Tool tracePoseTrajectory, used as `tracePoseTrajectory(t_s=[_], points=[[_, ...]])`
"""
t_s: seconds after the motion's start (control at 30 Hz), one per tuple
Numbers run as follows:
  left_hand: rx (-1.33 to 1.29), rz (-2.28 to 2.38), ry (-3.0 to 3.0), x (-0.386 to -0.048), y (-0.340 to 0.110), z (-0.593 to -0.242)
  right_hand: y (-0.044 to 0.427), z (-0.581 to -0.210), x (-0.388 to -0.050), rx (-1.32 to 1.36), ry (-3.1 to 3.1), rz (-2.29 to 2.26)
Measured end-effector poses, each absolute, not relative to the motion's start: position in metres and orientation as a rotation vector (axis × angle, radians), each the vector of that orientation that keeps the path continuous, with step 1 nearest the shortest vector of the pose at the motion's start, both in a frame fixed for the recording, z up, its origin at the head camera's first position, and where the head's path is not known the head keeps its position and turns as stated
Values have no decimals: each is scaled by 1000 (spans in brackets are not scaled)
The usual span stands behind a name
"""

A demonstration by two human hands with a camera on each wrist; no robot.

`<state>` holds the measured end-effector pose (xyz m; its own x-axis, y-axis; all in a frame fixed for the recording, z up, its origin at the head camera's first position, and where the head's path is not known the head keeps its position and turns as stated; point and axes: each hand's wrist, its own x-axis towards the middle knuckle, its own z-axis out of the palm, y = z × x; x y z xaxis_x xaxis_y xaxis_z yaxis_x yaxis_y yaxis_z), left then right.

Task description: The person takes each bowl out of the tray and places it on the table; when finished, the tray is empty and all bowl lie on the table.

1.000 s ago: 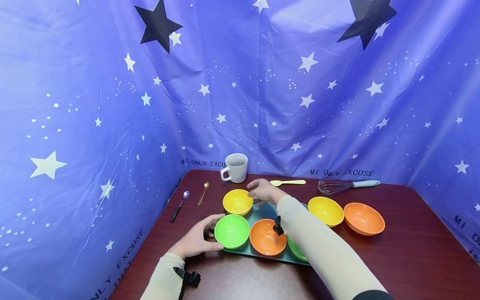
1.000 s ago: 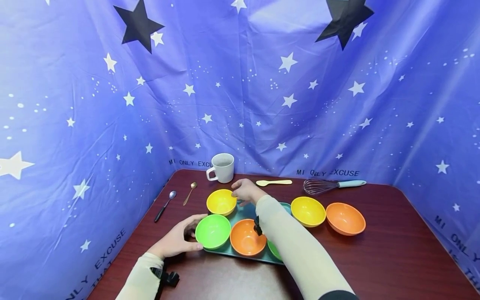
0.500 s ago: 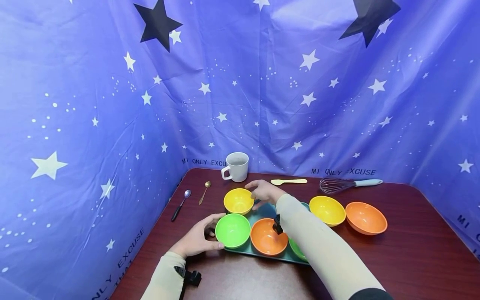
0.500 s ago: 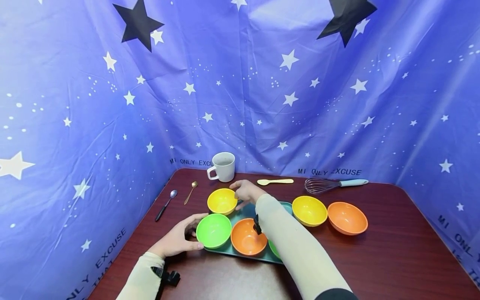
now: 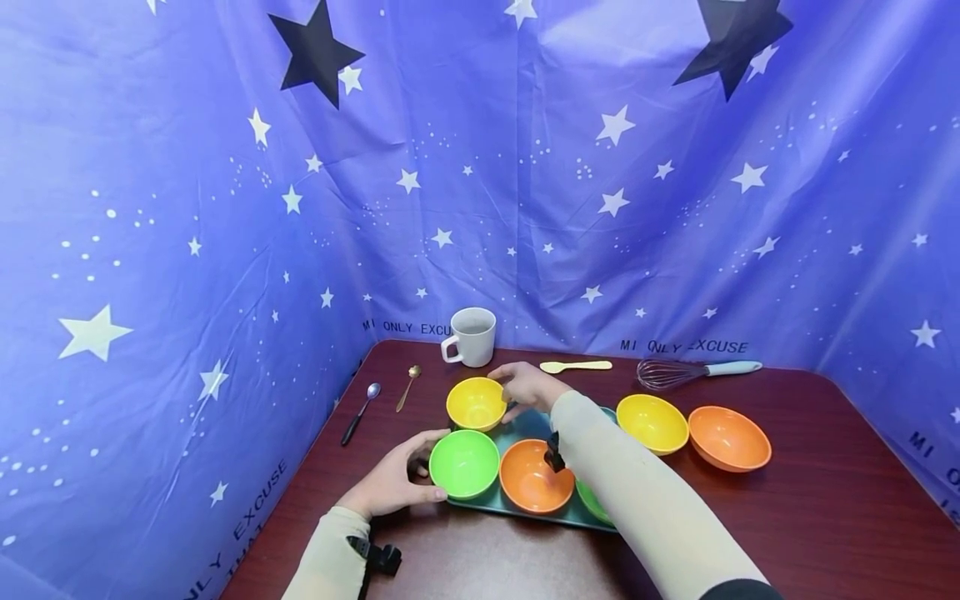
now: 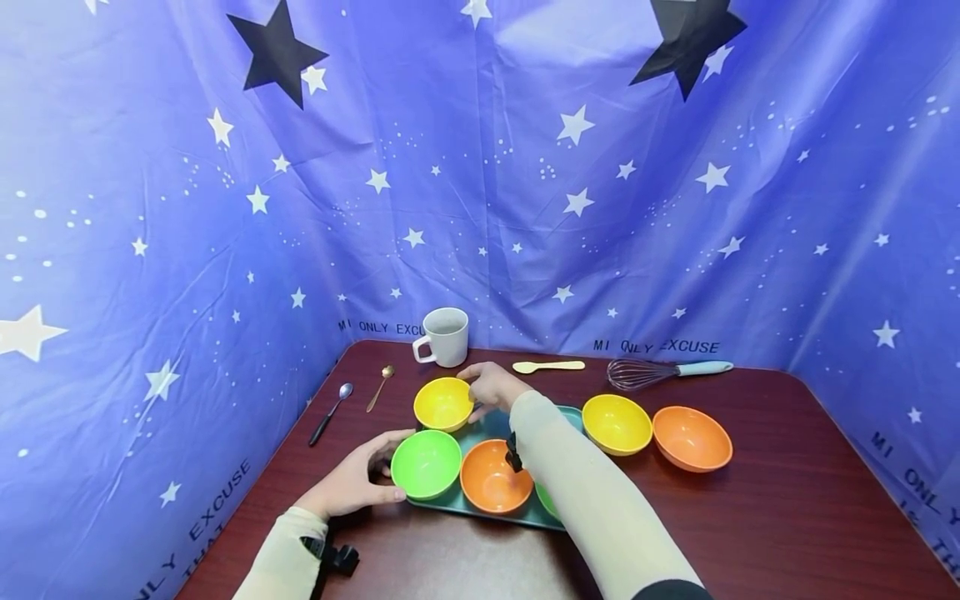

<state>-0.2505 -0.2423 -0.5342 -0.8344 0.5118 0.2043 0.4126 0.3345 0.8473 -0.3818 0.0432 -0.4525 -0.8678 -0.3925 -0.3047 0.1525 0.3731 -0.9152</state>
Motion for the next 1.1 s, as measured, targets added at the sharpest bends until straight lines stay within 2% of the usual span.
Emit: tracePoseTrajectory(t_s=[0.77,1.1], points=[[900,1545,2469,-251,-240,-531,88,-386,-357,-442,2125,-1786],[880,1551,2467,-248,-240,-532,127,-388,-324,-432,2161,-1890]])
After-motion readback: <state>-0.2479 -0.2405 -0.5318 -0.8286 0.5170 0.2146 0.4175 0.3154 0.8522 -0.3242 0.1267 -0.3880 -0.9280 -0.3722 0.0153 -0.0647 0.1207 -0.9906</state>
